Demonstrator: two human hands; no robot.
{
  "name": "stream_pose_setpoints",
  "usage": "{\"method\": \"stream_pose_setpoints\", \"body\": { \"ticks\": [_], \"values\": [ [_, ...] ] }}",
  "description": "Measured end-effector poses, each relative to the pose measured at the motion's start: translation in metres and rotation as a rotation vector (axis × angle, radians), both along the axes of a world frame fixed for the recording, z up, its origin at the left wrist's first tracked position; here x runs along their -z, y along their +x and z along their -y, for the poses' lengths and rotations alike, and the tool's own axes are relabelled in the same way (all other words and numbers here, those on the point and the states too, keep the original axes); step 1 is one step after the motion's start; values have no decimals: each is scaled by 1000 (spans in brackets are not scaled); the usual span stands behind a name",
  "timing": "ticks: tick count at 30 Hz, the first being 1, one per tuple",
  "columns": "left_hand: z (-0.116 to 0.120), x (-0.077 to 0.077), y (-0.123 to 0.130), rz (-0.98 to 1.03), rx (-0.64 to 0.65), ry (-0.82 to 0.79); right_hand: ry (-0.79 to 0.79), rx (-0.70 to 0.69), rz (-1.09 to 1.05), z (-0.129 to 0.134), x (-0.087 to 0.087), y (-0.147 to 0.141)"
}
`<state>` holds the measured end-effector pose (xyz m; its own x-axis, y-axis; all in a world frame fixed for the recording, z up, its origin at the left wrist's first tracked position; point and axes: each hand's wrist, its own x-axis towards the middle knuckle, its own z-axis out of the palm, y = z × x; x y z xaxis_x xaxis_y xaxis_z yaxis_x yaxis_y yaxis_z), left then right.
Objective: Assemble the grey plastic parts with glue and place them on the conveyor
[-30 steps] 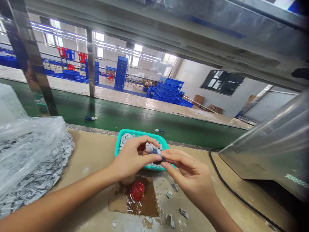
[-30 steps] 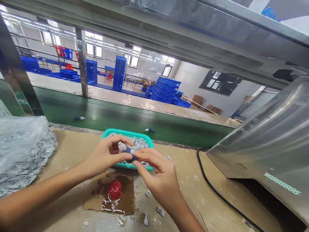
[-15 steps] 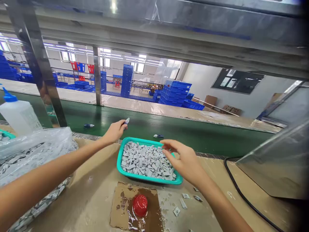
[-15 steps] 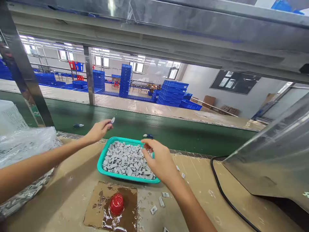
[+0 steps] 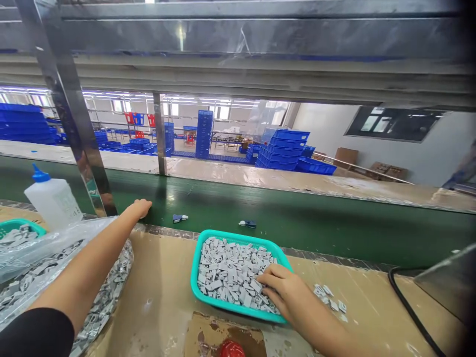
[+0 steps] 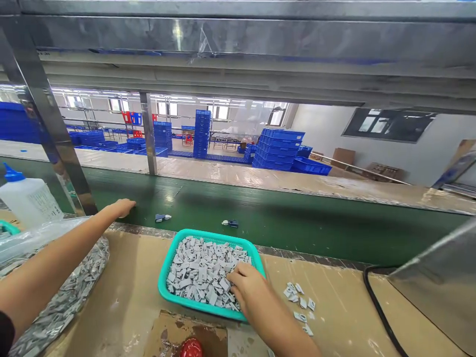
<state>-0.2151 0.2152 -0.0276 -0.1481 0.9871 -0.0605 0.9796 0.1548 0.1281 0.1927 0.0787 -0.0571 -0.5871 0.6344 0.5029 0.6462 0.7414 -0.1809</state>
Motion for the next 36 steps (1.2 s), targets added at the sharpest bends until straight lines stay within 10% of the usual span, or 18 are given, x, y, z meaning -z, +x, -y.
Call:
{"method": "stream_pose_setpoints", "body": {
  "ticks": [7,11,17,21,26,36],
  "values": [
    [22,-18,13,368,-207,72,-4,6,81,3,-11,1],
    [49,-41,73,791,-31,86,-36,94,-113,4,-13,1],
    [150,-40,178,1316,326,-248,-17,105,-242,33,-30,-12],
    [196,-32,212,1139,542,-157,66,28,-179,65,-47,-29],
    [199,-30,219,1261,533,-91,219,55,-69,81,-57,-34],
    [215,-18,200,1045,588,82,-274,-105,-234,94,-58,-22]
  ]
}}
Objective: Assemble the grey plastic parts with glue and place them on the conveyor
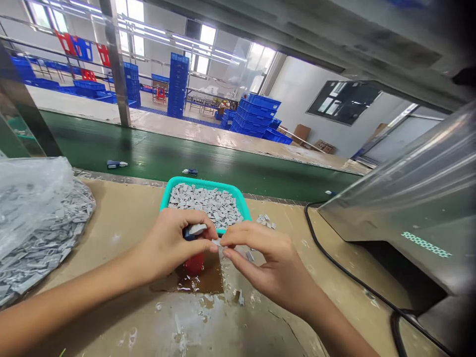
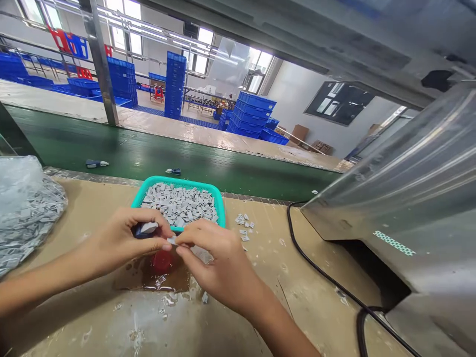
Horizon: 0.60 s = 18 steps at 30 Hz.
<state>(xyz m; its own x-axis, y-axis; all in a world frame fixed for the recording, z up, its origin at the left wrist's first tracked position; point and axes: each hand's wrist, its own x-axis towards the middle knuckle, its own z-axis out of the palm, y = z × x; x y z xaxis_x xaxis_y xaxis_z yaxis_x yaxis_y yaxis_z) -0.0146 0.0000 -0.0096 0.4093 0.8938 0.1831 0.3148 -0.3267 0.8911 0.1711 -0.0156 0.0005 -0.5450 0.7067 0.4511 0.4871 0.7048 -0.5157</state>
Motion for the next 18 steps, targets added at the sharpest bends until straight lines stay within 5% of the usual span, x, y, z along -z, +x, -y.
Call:
{"method": "stream_pose_setpoints", "body": {
  "ticks": [4,11,13,18],
  "values": [
    [9,0,0,-86,37,169,107,-3,-28,5,6,-3],
    [4,-2,-4,-126,-12,130,93,90,-55,9,16,-2],
    [-3,-6,-8,-53,-94,-1,27,127,-10,11,28,3],
    [-12,-15,-13,496,-169,-597,7,161,73,16,64,15]
  ]
}}
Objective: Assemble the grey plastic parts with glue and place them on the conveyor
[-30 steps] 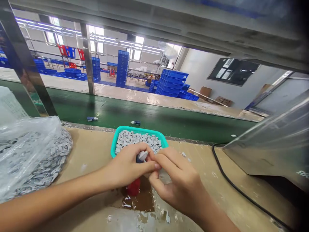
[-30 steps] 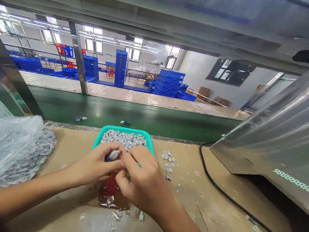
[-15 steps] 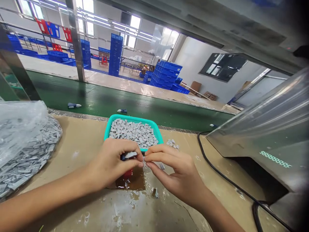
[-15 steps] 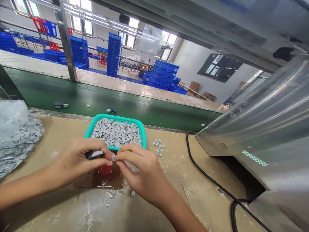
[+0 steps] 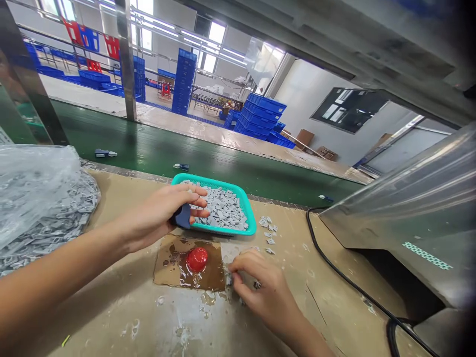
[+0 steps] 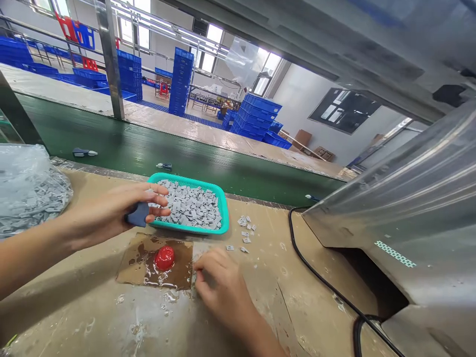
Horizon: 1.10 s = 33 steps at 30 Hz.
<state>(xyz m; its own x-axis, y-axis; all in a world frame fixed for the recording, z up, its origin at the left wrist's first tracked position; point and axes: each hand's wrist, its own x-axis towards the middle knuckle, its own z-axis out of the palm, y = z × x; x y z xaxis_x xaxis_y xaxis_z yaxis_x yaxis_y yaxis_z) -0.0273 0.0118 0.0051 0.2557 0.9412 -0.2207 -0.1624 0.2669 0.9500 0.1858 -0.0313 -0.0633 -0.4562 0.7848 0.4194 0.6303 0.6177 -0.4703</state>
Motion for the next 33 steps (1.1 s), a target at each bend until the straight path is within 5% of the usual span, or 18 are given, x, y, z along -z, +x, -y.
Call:
{"method": "stream_pose_setpoints", "body": {
  "ticks": [4,12,25,27,28,29,31,33],
  "values": [
    [2,1,4,81,-5,-108,-4,78,-26,1,0,10],
    [3,6,2,50,49,-93,-300,29,271,4,-17,24],
    [3,8,-3,5,57,-70,-230,24,452,1,-5,23],
    [4,8,-1,-3,60,-52,-269,41,240,-4,-14,29],
    [5,7,0,-4,58,-36,-336,16,-27,-9,-25,33],
    [6,7,1,-8,67,-21,-396,-11,-325,-16,-40,36],
    [11,8,5,-37,98,8,-608,-273,-1417,-32,-80,44],
    [16,15,7,-106,149,39,-584,-428,-1779,-49,-128,51]
  ]
}}
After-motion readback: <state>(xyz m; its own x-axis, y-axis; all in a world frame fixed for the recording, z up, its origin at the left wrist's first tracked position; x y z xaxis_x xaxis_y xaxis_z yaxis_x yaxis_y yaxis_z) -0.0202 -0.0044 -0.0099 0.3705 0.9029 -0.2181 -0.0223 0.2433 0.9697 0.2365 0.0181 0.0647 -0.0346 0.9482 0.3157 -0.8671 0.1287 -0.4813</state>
